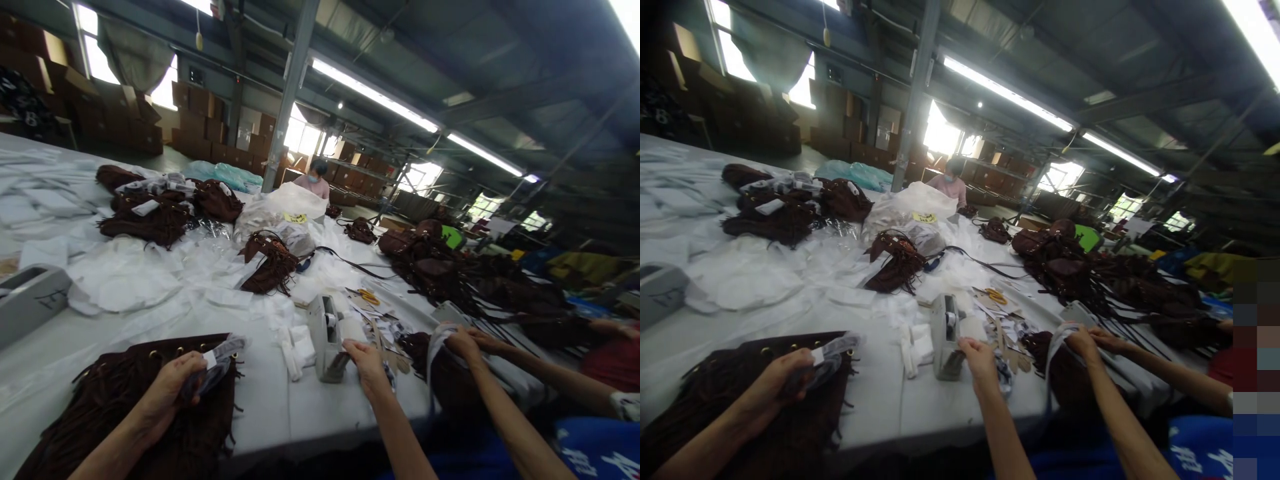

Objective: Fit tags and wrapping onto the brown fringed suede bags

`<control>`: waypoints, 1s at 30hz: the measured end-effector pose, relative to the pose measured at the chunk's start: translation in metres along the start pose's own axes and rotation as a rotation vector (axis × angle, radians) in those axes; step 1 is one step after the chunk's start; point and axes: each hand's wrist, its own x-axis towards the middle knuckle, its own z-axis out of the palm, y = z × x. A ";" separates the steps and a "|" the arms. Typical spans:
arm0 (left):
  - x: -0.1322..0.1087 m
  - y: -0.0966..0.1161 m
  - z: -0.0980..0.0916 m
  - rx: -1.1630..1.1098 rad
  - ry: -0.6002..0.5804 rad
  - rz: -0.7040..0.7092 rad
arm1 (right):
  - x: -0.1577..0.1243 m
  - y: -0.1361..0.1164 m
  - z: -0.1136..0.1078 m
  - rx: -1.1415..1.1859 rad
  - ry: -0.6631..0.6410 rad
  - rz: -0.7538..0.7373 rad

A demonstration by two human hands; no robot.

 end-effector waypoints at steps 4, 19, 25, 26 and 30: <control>0.000 -0.001 0.000 -0.010 0.009 -0.001 | -0.020 0.010 -0.008 0.032 0.076 0.051; -0.004 0.008 0.001 -0.022 0.005 -0.024 | -0.054 0.026 -0.006 0.076 0.153 0.046; -0.003 0.004 0.000 -0.029 -0.007 -0.029 | -0.057 0.028 0.001 0.235 0.169 0.132; -0.003 0.003 -0.001 -0.034 -0.003 -0.025 | -0.058 0.029 0.002 0.245 0.172 0.139; -0.002 0.001 0.000 -0.032 -0.012 -0.030 | -0.068 0.029 0.004 0.346 0.141 0.213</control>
